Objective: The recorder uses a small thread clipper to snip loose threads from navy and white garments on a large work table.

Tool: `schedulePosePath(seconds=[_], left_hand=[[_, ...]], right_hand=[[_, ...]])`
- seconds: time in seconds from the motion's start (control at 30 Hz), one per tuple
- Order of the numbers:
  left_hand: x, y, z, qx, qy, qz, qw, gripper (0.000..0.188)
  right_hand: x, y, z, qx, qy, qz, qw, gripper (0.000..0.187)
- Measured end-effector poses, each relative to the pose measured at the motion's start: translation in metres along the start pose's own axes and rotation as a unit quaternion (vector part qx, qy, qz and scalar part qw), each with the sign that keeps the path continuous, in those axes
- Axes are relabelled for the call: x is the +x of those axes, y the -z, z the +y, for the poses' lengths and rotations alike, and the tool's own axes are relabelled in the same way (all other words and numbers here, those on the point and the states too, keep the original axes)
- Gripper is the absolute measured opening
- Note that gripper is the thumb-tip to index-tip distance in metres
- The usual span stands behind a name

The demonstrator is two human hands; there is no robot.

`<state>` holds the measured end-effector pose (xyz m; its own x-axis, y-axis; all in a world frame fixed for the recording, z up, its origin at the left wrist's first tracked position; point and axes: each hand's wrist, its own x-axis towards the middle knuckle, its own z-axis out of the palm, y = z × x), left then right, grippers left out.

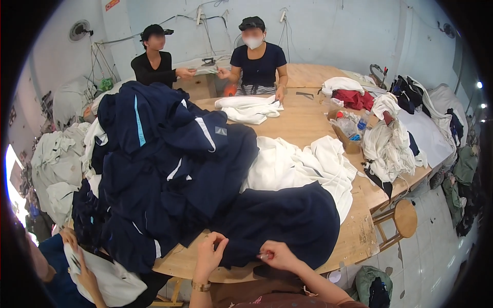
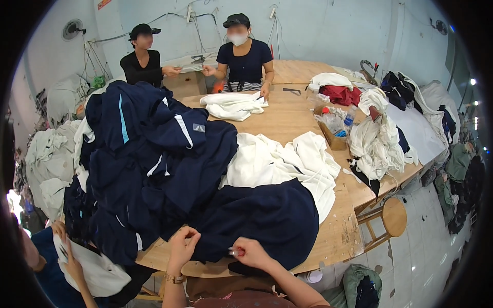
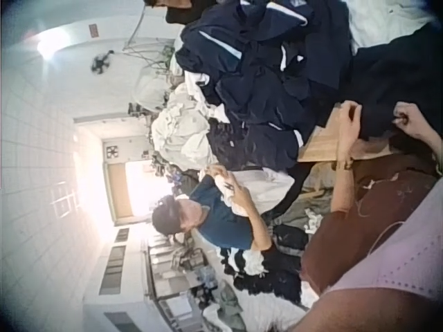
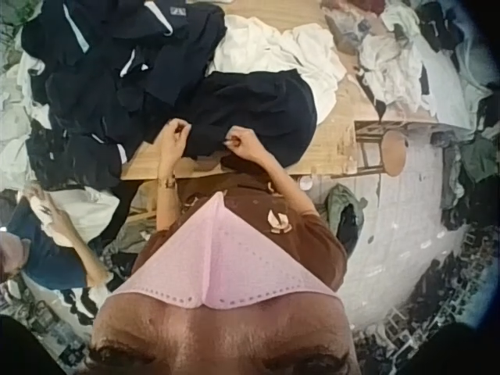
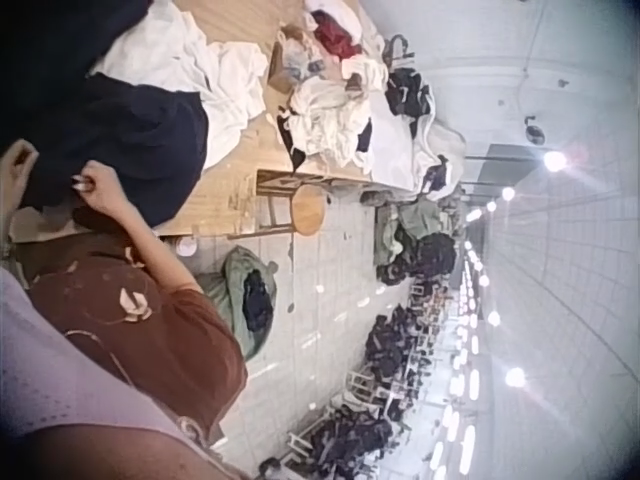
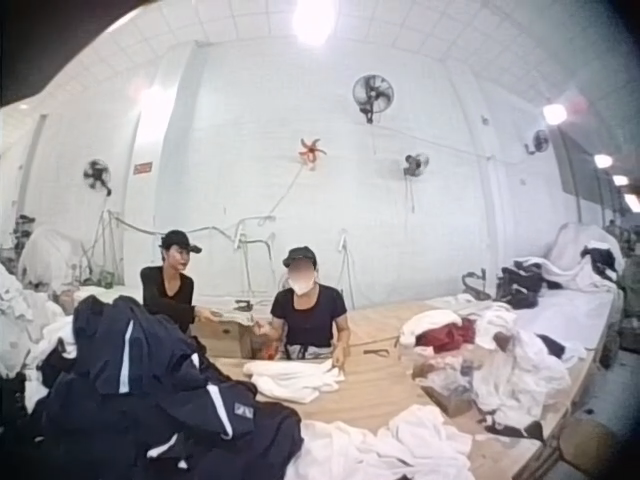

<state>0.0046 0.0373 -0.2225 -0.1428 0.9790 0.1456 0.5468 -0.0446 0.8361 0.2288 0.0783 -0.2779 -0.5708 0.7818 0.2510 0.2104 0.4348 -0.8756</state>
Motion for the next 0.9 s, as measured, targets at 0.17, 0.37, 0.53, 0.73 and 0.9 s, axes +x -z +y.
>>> schedulePosePath(seconds=[0.17,0.37,0.53,0.73,0.9], left_hand=[[0.004,-0.013,0.01,0.065,-0.081,0.028,0.994,0.022],[-0.021,-0.02,-0.02,0.077,-0.021,-0.049,0.996,0.029],[-0.043,-0.007,-0.029,0.109,0.052,-0.065,0.991,0.03],[-0.034,-0.003,-0.038,0.156,0.053,-0.07,0.984,0.03],[-0.024,0.016,-0.012,0.128,0.018,0.002,0.992,0.03]], right_hand=[[0.01,0.041,0.023,-0.179,-0.157,0.168,0.957,0.02],[-0.02,0.065,0.034,-0.238,-0.176,0.161,0.942,0.028],[-0.035,0.062,0.02,-0.19,-0.154,0.205,0.948,0.023],[-0.005,0.05,0.006,-0.152,-0.069,0.195,0.967,0.023],[0.0,0.059,0.0,-0.16,-0.103,0.2,0.961,0.019]])
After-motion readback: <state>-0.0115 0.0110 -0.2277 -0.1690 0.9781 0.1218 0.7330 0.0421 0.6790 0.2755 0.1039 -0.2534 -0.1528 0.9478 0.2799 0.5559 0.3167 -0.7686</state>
